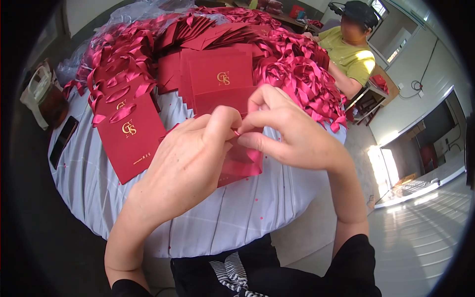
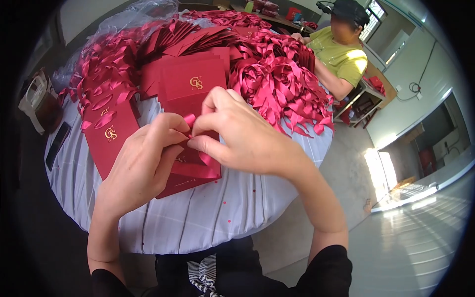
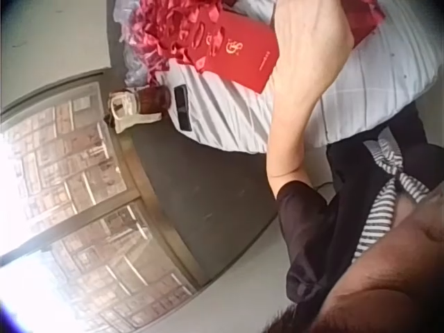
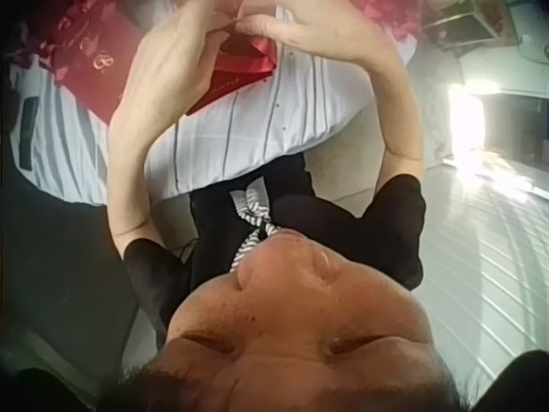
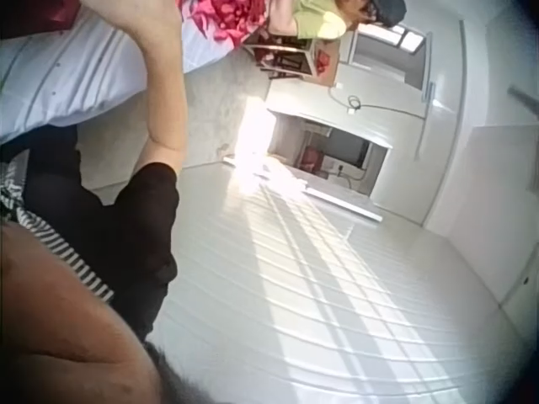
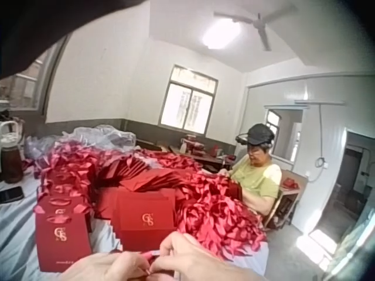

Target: The person assembles gift bags by threading ribbon handles through the holes of paper bags and stacking the finished bags on the table by hand.

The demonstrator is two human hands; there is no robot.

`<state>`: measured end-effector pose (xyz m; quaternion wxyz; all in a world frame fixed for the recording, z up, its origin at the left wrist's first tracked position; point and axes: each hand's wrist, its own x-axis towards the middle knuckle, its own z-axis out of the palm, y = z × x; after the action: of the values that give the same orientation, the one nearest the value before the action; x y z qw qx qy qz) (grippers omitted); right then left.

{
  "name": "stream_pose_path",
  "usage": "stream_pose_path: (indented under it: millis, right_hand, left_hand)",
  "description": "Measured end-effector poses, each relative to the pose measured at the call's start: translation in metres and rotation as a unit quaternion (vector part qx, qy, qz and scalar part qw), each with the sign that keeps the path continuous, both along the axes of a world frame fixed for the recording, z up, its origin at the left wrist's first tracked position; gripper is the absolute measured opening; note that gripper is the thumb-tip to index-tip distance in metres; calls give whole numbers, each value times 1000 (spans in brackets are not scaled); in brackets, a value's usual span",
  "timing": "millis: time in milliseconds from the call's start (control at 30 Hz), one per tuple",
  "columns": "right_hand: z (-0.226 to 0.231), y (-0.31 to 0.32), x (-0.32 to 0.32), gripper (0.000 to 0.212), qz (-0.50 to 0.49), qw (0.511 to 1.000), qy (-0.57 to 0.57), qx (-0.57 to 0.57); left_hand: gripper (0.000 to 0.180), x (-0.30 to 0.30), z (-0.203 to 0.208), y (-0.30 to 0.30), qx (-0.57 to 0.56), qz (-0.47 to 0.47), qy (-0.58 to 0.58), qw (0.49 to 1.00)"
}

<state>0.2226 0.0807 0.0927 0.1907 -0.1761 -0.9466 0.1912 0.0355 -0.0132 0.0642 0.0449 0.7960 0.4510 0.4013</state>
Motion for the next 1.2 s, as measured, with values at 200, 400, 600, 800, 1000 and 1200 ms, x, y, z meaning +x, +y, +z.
stream_pose_path:
  millis: [200, 400, 600, 800, 1000, 1200]
  right_hand:
    - [23, 19, -1, 22, 31, 977, -103, -185]
    - [29, 45, -17, 24, 102, 949, -233, -185]
    - [14, 45, -19, 21, 99, 947, -187, -240]
    - [3, 38, -5, 19, 53, 927, 164, -332]
    - [12, 39, -4, 20, -81, 918, 241, -303]
    - [-25, 60, 2, 23, -19, 785, 373, -494]
  left_hand:
    - [24, 5, 4, -4, -19, -2, -4, 1000]
    - [26, 16, 3, -10, -8, 3, 4, 1000]
    - [24, 14, 0, -5, 41, -2, 23, 999]
    - [18, 20, 8, -10, -12, -28, 50, 998]
    - [16, 19, 4, -7, 12, -1, 17, 1000]
    - [16, 18, 5, -6, -9, -12, 21, 1000]
